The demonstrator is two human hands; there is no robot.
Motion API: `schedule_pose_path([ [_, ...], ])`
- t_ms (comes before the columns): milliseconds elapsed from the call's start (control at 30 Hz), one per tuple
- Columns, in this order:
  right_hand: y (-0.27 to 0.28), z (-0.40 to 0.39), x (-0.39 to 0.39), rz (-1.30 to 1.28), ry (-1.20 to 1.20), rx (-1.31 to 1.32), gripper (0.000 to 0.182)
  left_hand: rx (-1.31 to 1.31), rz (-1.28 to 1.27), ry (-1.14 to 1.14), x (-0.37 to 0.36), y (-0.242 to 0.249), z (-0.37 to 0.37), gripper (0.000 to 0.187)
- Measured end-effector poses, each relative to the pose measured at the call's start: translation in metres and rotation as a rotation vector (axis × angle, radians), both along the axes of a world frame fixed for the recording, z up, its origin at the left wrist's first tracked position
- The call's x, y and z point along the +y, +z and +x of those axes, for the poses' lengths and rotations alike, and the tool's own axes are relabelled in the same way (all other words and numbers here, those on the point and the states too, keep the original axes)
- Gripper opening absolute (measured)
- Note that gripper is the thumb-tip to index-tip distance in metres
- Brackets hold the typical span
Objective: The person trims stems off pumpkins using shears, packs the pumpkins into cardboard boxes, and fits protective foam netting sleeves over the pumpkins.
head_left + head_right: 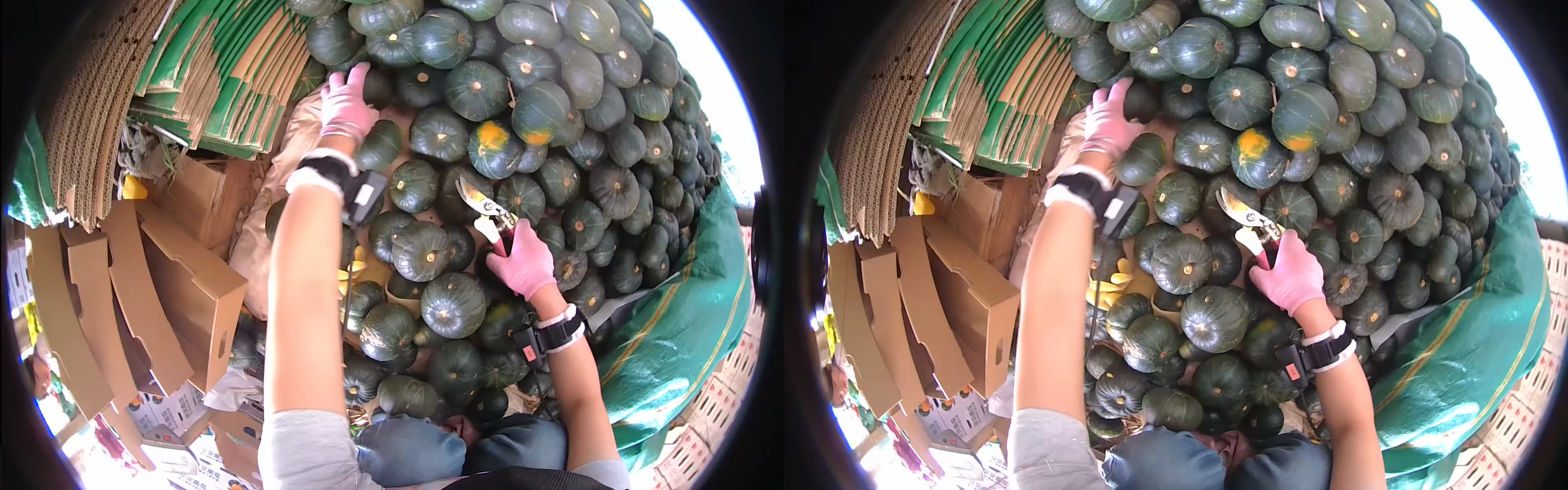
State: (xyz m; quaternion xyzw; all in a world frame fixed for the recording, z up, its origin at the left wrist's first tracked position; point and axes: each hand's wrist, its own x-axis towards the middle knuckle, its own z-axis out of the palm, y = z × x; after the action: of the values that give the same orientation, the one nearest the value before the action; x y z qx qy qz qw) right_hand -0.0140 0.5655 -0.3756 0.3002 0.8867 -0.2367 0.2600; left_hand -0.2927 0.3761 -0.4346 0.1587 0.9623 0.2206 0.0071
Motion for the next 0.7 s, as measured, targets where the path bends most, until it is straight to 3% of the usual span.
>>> schedule_pose_path([
  [67, -0.001, -0.002, -0.001, 0.015, 0.015, 0.005, 0.051, 0.044, 0.003, 0.113, 0.01, -0.003, 0.007, 0.071],
  [167, -0.001, 0.001, -0.001, -0.006, 0.007, 0.019, 0.051, -0.034, 0.348, -0.014, -0.015, -0.015, 0.001, 0.074],
  [300, -0.006, 0.003, 0.003, -0.008, -0.008, 0.067, 0.051, -0.256, 0.663, 0.009, -0.043, 0.017, 0.024, 0.078],
  [367, -0.008, 0.006, 0.003, -0.015, 0.01, 0.106, 0.051, -0.667, 1.145, -0.002, -0.06, 0.017, 0.037, 0.075],
  [400, -0.011, 0.007, 0.004, -0.032, 0.01, 0.131, 0.051, -0.786, 1.158, -0.105, -0.067, 0.032, 0.05, 0.074],
  [467, 0.0, -0.001, 0.002, -0.118, -0.089, 0.027, 0.049, -0.932, 0.954, -0.16, -0.078, 0.056, 0.091, 0.078],
  [567, 0.002, -0.002, 0.005, -0.113, -0.062, 0.06, 0.049, -0.973, 0.706, -0.915, -0.063, 0.07, 0.122, 0.074],
  [633, 0.0, 0.004, 0.005, -0.118, -0.025, 0.07, 0.05, -1.079, 0.716, -0.609, -0.054, 0.076, 0.126, 0.075],
  [667, 0.001, 0.002, 0.004, -0.146, -0.048, 0.054, 0.051, -0.408, 0.453, -0.543, -0.046, 0.062, 0.114, 0.072],
  [700, 0.002, 0.0, 0.005, -0.172, -0.075, 0.045, 0.052, -0.211, 0.244, -0.34, -0.041, 0.051, 0.105, 0.072],
])
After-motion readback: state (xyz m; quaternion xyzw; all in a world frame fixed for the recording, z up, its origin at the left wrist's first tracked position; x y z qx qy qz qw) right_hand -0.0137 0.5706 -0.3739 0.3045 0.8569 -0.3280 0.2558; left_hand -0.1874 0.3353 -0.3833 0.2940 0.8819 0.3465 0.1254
